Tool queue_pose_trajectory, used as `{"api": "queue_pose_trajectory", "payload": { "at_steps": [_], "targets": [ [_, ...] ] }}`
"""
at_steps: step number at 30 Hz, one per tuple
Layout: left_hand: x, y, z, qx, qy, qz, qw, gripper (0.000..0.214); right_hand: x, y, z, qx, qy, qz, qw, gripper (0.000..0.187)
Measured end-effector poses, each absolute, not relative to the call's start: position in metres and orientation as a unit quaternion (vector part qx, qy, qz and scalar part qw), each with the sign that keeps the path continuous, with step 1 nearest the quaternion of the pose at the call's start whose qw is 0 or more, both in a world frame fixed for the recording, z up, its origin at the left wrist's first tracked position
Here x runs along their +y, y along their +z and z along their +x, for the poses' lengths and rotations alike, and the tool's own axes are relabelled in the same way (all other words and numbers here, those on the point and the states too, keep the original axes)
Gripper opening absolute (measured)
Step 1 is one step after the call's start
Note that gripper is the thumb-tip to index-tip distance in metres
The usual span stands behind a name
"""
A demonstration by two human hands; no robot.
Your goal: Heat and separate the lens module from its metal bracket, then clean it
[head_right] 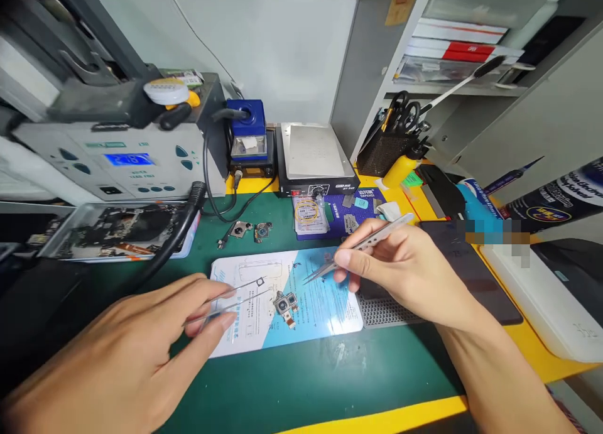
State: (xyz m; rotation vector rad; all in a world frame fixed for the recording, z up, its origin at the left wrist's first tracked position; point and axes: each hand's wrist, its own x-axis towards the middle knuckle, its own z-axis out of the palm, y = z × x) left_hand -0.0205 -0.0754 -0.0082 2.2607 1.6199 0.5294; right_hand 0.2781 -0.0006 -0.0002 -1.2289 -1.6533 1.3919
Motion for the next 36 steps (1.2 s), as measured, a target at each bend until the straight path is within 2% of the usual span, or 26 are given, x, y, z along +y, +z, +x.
{"api": "queue_pose_trajectory", "payload": {
  "at_steps": [3, 6, 10, 20, 30, 36],
  "targets": [
    [-0.072, 0.003, -0.021, 0.582, 0.153, 0.77, 0.211, 0.02, 0.001, 0.001, 0.278, -0.622, 0.548, -0.449, 0.334, 0.019],
    [-0.074, 0.009, -0.024, 0.613, 0.142, 0.727, 0.276, 0.025, 0.0, 0.003, 0.277, -0.646, 0.547, -0.436, 0.306, 0.025],
    [-0.082, 0.014, -0.017, 0.602, 0.142, 0.729, 0.293, 0.029, -0.003, 0.002, 0.276, -0.655, 0.558, -0.424, 0.282, 0.025],
    [-0.118, 0.02, -0.002, 0.592, 0.066, 0.784, 0.175, 0.031, -0.005, -0.009, 0.269, -0.684, 0.535, -0.396, 0.298, 0.029],
    [-0.125, 0.011, 0.03, 0.57, -0.025, 0.821, 0.011, 0.036, -0.006, -0.01, 0.265, -0.699, 0.518, -0.38, 0.313, 0.03],
    [-0.12, 0.015, 0.038, 0.559, -0.067, 0.826, -0.025, 0.031, -0.006, -0.006, 0.267, -0.699, 0.522, -0.374, 0.314, 0.029]
  ]
}}
